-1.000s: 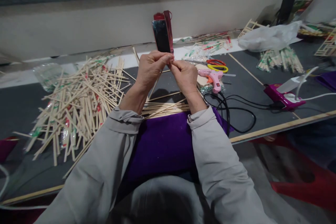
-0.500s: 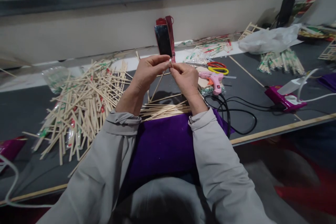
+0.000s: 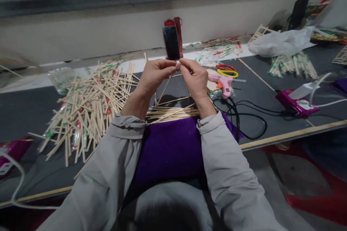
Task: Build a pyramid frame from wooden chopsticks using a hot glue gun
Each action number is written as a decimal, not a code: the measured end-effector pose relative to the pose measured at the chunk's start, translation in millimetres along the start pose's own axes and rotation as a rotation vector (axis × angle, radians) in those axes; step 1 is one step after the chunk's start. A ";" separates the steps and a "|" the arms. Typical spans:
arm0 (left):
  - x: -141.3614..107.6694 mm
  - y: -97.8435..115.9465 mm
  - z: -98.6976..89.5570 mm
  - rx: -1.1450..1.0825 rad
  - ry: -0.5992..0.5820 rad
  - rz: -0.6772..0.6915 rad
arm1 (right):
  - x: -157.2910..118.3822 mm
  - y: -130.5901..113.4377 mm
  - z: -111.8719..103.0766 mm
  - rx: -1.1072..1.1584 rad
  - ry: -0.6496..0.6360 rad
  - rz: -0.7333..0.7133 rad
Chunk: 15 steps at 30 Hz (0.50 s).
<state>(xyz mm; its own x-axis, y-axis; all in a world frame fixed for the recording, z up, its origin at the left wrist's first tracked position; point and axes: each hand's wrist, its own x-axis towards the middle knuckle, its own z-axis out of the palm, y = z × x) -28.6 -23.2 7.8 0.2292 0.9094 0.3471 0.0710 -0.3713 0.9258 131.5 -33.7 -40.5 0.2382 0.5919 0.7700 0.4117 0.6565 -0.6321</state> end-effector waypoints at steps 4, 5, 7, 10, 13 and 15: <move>1.0 -1.5 1.4 0.008 0.009 -0.003 | 1.7 2.2 0.3 -0.014 -0.018 -0.031; 1.2 -1.6 1.5 0.010 0.006 0.001 | 2.2 2.5 0.5 -0.016 -0.023 -0.032; 1.1 -1.5 1.4 0.016 0.001 0.009 | 3.2 3.0 1.3 -0.019 -0.034 -0.024; 0.4 -1.2 1.0 0.039 0.006 0.013 | 4.9 2.8 3.7 -0.019 -0.034 0.006; 0.1 -2.1 0.8 0.072 0.013 0.018 | 6.2 1.3 6.8 -0.001 -0.018 0.036; 0.8 -3.6 1.0 0.091 0.014 0.024 | 6.9 0.0 8.8 0.004 -0.008 0.063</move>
<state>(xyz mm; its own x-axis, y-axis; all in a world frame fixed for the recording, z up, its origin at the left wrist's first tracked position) -27.7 -21.4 4.6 0.2181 0.9024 0.3716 0.1535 -0.4077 0.9001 125.4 -25.5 -36.0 0.2564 0.6360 0.7278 0.3927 0.6195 -0.6797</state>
